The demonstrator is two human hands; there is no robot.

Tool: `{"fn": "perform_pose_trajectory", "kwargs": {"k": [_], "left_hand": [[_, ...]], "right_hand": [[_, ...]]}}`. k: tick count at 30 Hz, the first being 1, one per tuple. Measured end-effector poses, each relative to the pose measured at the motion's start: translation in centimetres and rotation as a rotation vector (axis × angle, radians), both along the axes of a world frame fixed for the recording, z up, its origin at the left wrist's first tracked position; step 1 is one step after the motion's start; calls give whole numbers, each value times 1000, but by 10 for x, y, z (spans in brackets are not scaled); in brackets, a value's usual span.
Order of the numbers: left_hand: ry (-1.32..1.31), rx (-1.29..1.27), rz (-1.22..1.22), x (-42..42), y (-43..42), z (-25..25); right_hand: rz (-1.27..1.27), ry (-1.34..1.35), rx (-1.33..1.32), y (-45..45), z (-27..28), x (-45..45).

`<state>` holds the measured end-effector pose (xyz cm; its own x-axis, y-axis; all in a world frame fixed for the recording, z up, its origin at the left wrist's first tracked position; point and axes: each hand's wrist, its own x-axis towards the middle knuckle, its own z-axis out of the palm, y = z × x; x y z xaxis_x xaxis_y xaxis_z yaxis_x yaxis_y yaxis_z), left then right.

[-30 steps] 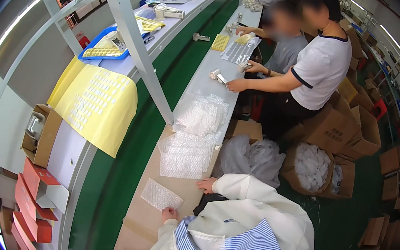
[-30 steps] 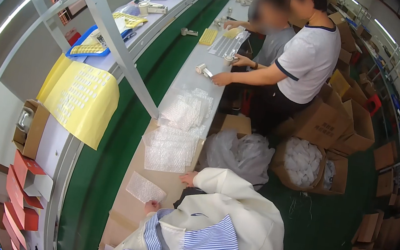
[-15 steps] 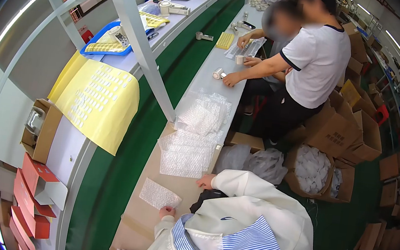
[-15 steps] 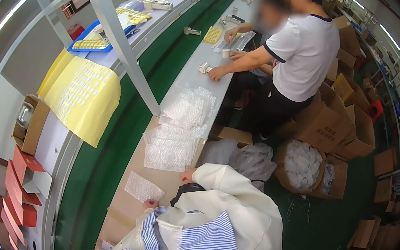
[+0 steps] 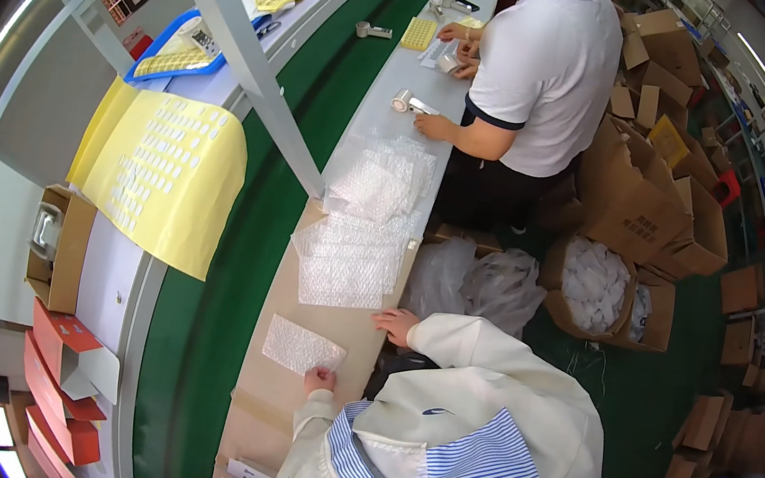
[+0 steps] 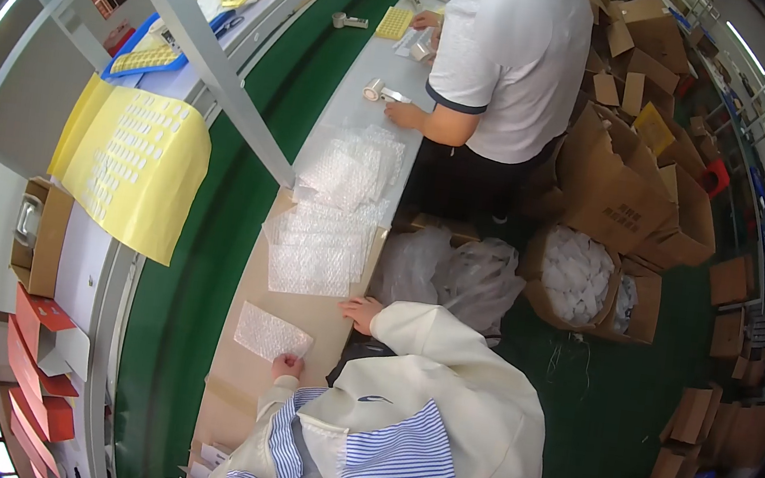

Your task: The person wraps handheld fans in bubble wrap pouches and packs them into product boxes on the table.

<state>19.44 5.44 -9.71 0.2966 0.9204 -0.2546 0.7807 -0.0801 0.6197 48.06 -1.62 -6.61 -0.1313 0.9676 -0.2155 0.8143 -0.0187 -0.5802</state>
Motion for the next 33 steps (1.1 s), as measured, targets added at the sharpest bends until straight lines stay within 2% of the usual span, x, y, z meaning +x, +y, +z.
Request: {"fn": "perform_pose_trajectory", "kwargs": {"k": [5, 12, 17, 23, 33], "left_hand": [[-6, -17, -32, -9, -3, 0], [-29, 5, -108, -19, -5, 11], [-23, -19, -69, -26, -1, 20], [-64, 73, 88, -36, -3, 44], [-25, 106, 88, -65, -18, 12]], "right_hand": [[-79, -111, 135, -13, 10, -19], [-147, -177, 84, -17, 15, -37], [-191, -208, 10, -16, 13, -47], [-168, -226, -14, -14, 18, -48], [-167, -226, -54, -16, 22, -50]]}}
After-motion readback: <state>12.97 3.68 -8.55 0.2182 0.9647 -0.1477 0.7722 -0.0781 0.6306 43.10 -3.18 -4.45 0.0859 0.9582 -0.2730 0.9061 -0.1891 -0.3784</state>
